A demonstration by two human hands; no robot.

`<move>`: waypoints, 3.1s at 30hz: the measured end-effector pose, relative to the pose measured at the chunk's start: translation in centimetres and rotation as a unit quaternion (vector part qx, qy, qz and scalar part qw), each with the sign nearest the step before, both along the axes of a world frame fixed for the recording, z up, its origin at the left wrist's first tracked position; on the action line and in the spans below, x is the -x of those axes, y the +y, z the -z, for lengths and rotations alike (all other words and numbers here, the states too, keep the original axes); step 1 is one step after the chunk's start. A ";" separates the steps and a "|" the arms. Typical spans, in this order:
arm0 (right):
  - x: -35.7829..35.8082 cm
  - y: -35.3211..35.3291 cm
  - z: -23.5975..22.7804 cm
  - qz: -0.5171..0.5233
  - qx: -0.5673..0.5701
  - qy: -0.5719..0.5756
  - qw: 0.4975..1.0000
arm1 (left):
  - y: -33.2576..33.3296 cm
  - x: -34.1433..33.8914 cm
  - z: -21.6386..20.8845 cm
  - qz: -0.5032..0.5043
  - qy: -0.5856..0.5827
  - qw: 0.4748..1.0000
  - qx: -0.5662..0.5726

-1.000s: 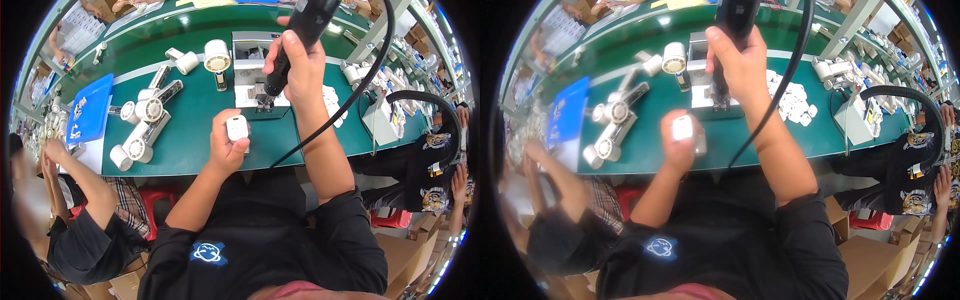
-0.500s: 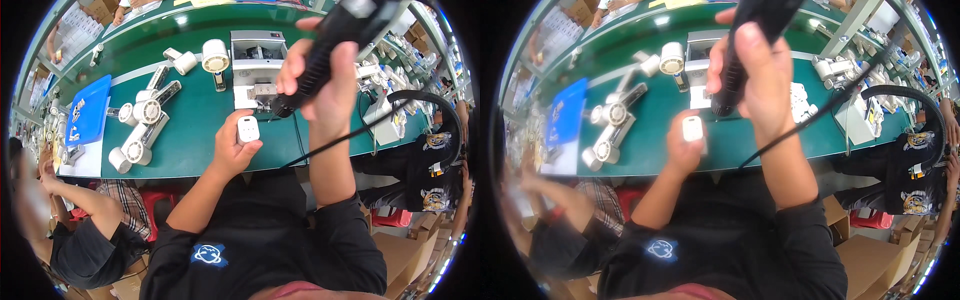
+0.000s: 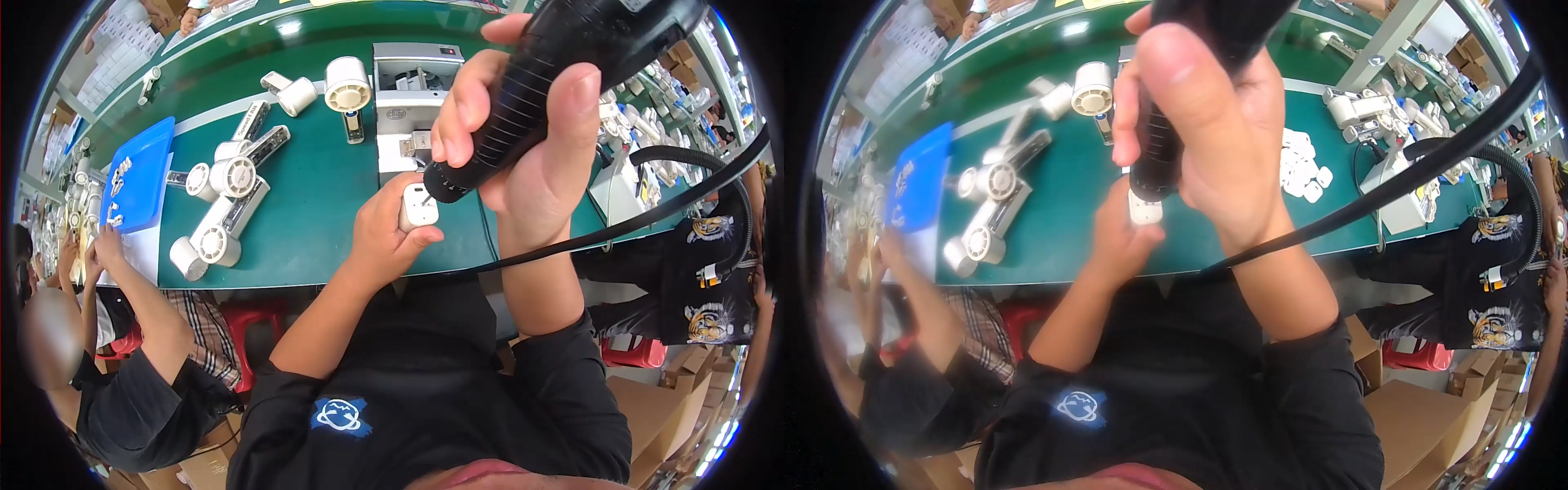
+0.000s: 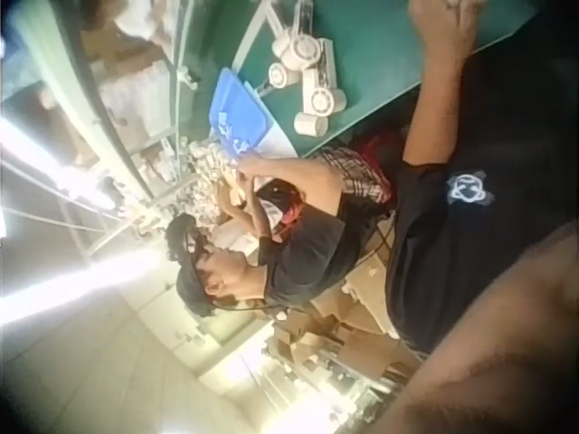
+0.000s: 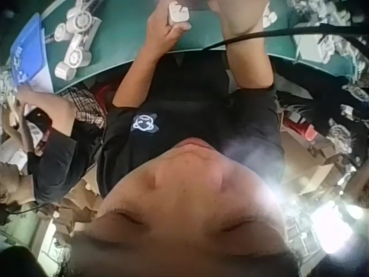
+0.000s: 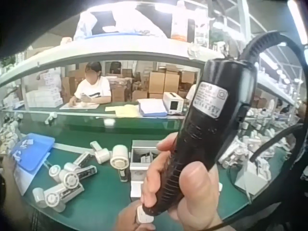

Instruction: The recorder is assembling electronic power adapters, using a power screwdriver to secure components.

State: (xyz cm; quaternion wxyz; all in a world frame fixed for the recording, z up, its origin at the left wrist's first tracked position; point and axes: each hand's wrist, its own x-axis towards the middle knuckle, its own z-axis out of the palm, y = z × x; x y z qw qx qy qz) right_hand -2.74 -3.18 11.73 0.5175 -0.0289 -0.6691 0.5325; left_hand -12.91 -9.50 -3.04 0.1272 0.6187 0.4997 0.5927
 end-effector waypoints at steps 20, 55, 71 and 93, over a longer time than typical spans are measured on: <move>-0.7 3.1 0.9 -0.088 0.054 -0.003 0.995 | 0.9 -0.4 0.0 -0.032 0.008 0.999 0.019; -0.8 1.4 0.6 -0.189 -0.032 0.053 0.980 | -0.1 0.4 0.7 -0.011 -0.013 0.999 -0.027; -0.9 -1.0 0.9 -0.155 0.064 0.106 0.980 | 0.2 0.6 1.1 -0.002 0.004 0.999 -0.042; -2.4 3.1 0.9 0.016 -0.011 0.063 0.998 | -1.1 1.5 0.1 0.023 0.005 0.999 0.031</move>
